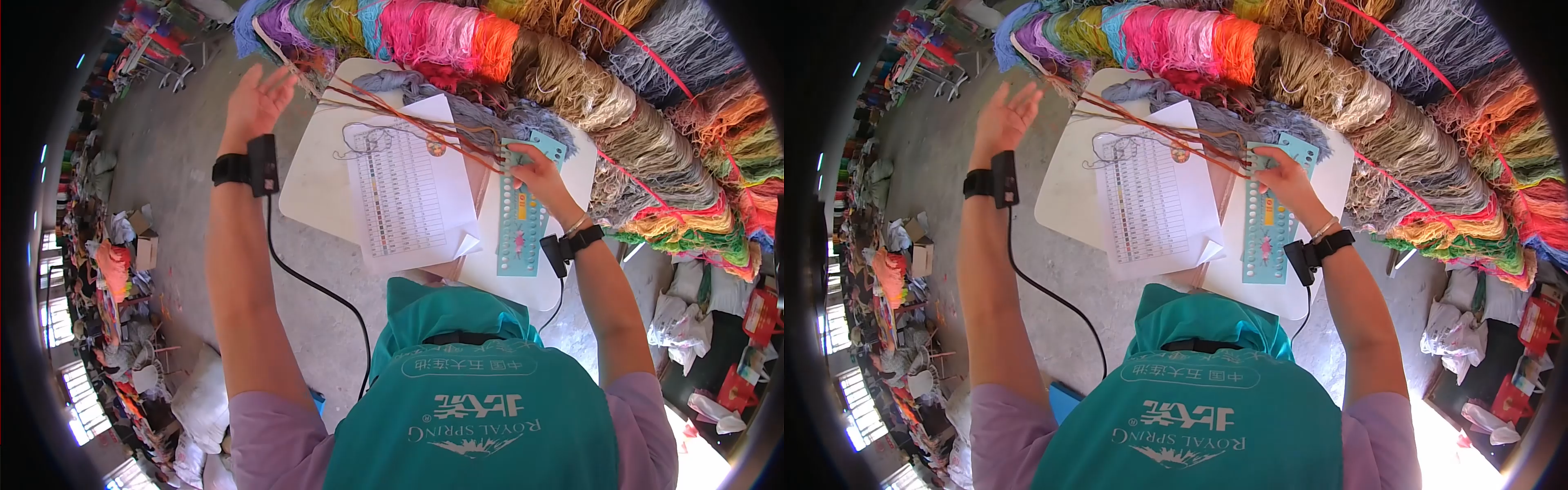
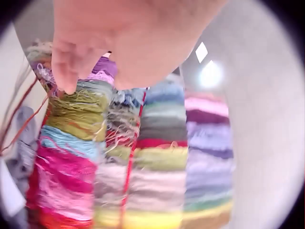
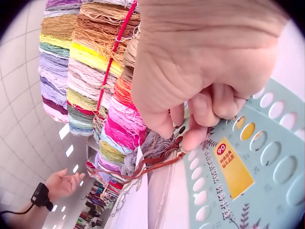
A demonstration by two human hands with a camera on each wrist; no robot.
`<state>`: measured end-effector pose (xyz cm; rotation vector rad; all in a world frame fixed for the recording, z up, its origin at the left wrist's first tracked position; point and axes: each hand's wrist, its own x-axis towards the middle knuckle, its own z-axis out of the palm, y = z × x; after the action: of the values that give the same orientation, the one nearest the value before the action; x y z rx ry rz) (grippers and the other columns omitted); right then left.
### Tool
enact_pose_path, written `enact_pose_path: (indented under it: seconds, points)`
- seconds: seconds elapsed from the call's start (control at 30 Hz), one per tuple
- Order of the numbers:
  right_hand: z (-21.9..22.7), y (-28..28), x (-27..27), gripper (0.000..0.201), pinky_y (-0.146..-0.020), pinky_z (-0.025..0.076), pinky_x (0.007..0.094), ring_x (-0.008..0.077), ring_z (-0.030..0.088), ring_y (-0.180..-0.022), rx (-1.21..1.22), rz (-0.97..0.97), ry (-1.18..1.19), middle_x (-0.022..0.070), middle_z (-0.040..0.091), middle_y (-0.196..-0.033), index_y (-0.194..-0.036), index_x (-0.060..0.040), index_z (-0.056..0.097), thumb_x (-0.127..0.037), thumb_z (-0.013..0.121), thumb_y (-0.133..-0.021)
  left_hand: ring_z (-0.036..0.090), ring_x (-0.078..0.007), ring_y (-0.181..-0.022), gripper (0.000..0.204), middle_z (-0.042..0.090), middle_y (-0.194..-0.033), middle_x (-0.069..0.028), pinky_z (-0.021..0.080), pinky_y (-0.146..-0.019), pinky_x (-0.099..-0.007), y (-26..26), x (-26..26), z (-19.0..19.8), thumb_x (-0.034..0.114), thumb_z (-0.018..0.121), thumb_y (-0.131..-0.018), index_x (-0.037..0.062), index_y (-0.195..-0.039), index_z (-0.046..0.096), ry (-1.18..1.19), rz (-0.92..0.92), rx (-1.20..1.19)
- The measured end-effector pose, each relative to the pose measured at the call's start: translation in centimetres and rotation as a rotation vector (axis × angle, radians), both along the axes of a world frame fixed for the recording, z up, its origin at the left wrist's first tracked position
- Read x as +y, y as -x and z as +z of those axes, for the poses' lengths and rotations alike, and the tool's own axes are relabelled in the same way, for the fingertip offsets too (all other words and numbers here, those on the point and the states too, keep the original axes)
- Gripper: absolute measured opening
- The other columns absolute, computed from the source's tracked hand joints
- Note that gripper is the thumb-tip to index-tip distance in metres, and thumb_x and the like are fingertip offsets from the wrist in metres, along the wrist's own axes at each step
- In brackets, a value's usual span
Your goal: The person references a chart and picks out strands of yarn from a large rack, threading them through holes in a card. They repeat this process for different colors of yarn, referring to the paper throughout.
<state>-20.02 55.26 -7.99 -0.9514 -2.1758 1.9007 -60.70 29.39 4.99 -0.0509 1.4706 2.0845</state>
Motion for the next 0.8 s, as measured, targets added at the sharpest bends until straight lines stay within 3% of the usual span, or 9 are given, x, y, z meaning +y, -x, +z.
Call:
enact_pose_path:
  seconds: [0.1,0.17,0.2,0.23,0.27,0.4,0.5,0.63,0.8]
  points:
    - [0.3,-0.1,-0.1,0.045,-0.068,0.047,0.0256,0.0091,0.060,-0.070,-0.001,0.005,0.000,0.0022,0.064,-0.070,-0.132,-0.0096,0.056,-0.010,0.064,-0.088,0.063,-0.0166,-0.101,0.027,0.070,-0.108,-0.0055,0.051,-0.083,-0.0299,-4.4,0.0,-2.8,0.020,0.053,-0.100,0.0060,-0.120,0.064,0.472,-0.149,0.441]
    - [0.8,0.0,-0.1,0.045,-0.067,0.047,0.0255,0.0089,0.060,-0.070,0.001,0.005,-0.002,0.0017,0.064,-0.069,-0.132,-0.0099,0.056,-0.010,0.063,-0.089,0.064,-0.0180,-0.102,0.023,0.069,-0.113,-0.0039,0.051,-0.084,-0.0315,-5.1,-1.9,-8.8,0.017,0.059,-0.097,0.0068,-0.116,0.068,0.471,-0.412,0.619]
    - [1.0,0.0,0.0,0.044,-0.067,0.047,0.0254,0.0088,0.060,-0.070,0.002,0.005,-0.002,0.0015,0.063,-0.069,-0.133,-0.0101,0.056,-0.010,0.063,-0.089,0.064,-0.0179,-0.100,0.020,0.069,-0.112,-0.0049,0.051,-0.083,-0.0310,-6.8,-2.5,-10.8,0.014,0.060,-0.096,0.0063,-0.112,0.070,0.518,-0.449,0.818]
    - [1.0,0.1,0.1,0.044,-0.067,0.047,0.0254,0.0087,0.060,-0.070,0.001,0.006,-0.003,0.0014,0.063,-0.069,-0.133,-0.0101,0.056,-0.010,0.063,-0.089,0.064,-0.0177,-0.098,0.017,0.068,-0.111,-0.0059,0.051,-0.083,-0.0305,-9.4,-2.6,-11.8,0.011,0.061,-0.095,0.0059,-0.107,0.071,0.563,-0.484,1.018]
    - [0.9,0.1,0.3,0.045,-0.067,0.047,0.0253,0.0086,0.060,-0.070,0.001,0.008,-0.003,0.0014,0.063,-0.069,-0.133,-0.0101,0.056,-0.010,0.063,-0.089,0.064,-0.0285,-0.087,0.016,0.066,-0.093,-0.0138,0.052,-0.076,-0.0360,-12.2,-2.4,-11.8,0.010,0.061,-0.091,0.0079,-0.103,0.072,0.534,-0.437,1.046]
    - [0.9,-0.5,0.9,0.044,-0.067,0.048,0.0254,0.0085,0.060,-0.069,-0.019,-0.006,-0.024,0.0016,0.063,-0.069,-0.133,-0.0100,0.056,-0.010,0.063,-0.089,0.061,-0.0328,-0.092,0.024,0.065,-0.098,-0.0142,0.051,-0.079,-0.0427,-17.1,-1.6,-13.7,0.006,0.060,-0.087,0.0094,-0.107,0.072,0.678,-0.454,1.342]
    - [-0.2,-0.9,1.3,0.044,-0.068,0.048,0.0253,0.0087,0.060,-0.070,0.023,-0.026,-0.022,0.0021,0.064,-0.069,-0.132,-0.0098,0.057,-0.010,0.064,-0.089,0.059,-0.0316,-0.095,0.030,0.062,-0.101,-0.0105,0.050,-0.079,-0.0425,-18.5,-0.7,-13.8,0.009,0.063,-0.085,0.0155,-0.113,0.071,0.795,-0.460,1.411]
    - [-0.4,-0.8,1.2,0.042,-0.062,0.039,0.0208,0.0055,0.056,-0.071,-0.005,-0.052,-0.007,-0.0013,0.063,-0.078,-0.134,-0.0138,0.057,-0.011,0.061,-0.092,0.057,-0.0293,-0.099,0.035,0.058,-0.106,-0.0073,0.048,-0.080,-0.0439,-19.5,0.0,-13.9,0.014,0.064,-0.085,0.0228,-0.119,0.069,0.903,-0.479,1.428]
    - [0.3,0.3,1.3,0.041,-0.060,0.039,0.0203,0.0042,0.054,-0.071,-0.017,-0.154,0.075,-0.0020,0.064,-0.081,-0.132,-0.0142,0.057,-0.011,0.062,-0.092,0.055,-0.0315,-0.101,0.040,0.057,-0.106,-0.0093,0.048,-0.080,-0.0453,-19.8,1.4,-12.5,0.016,0.064,-0.085,0.0231,-0.123,0.067,0.999,-0.565,1.405]
